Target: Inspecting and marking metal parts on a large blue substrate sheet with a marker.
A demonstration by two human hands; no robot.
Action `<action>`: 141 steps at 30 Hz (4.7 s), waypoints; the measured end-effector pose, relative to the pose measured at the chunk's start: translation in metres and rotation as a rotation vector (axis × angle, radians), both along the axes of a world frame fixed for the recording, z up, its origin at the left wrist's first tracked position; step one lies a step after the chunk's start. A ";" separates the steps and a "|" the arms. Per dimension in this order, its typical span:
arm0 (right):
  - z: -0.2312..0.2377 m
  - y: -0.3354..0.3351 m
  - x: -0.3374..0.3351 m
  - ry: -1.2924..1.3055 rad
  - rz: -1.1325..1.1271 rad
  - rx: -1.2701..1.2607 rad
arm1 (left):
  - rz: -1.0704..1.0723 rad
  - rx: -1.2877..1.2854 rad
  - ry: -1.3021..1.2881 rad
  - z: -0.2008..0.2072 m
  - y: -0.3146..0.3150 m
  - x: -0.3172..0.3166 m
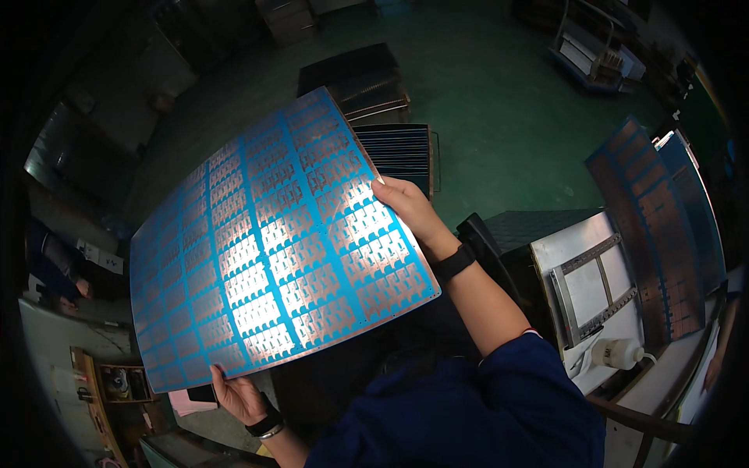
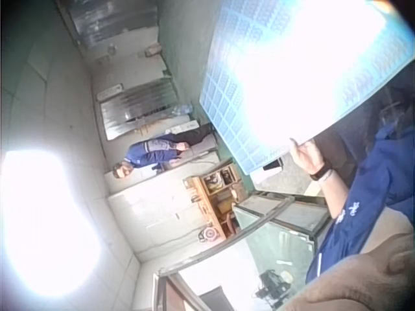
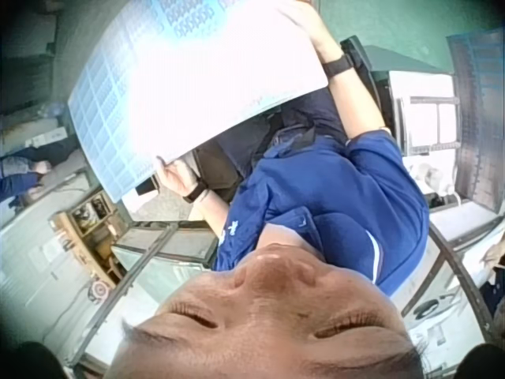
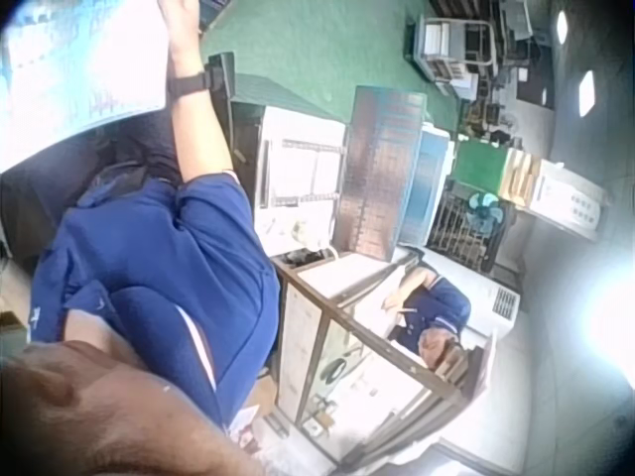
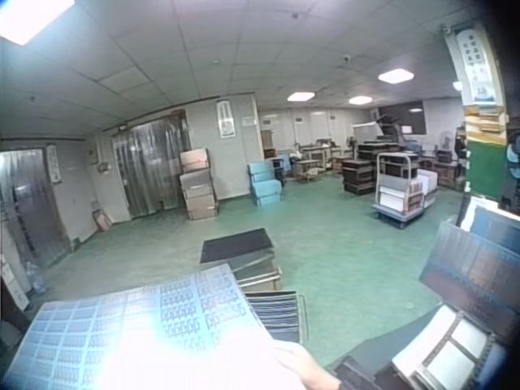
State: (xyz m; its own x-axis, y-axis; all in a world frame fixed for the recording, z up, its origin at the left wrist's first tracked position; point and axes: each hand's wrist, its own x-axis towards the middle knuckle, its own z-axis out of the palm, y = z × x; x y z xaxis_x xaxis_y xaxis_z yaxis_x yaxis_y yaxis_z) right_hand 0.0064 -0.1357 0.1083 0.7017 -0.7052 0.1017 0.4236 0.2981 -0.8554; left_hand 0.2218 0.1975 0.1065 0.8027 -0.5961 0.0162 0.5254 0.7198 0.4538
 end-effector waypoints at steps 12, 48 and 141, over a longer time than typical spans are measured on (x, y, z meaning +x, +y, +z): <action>0.001 0.001 -0.002 -0.017 0.019 -0.006 | -0.026 -0.054 0.014 0.000 0.000 0.000; -0.013 -0.039 -0.114 0.172 -0.239 -0.131 | 0.407 0.188 -0.220 0.007 0.058 0.034; -0.157 0.007 -0.055 0.761 0.093 0.192 | 0.335 0.289 0.345 -0.160 0.151 0.050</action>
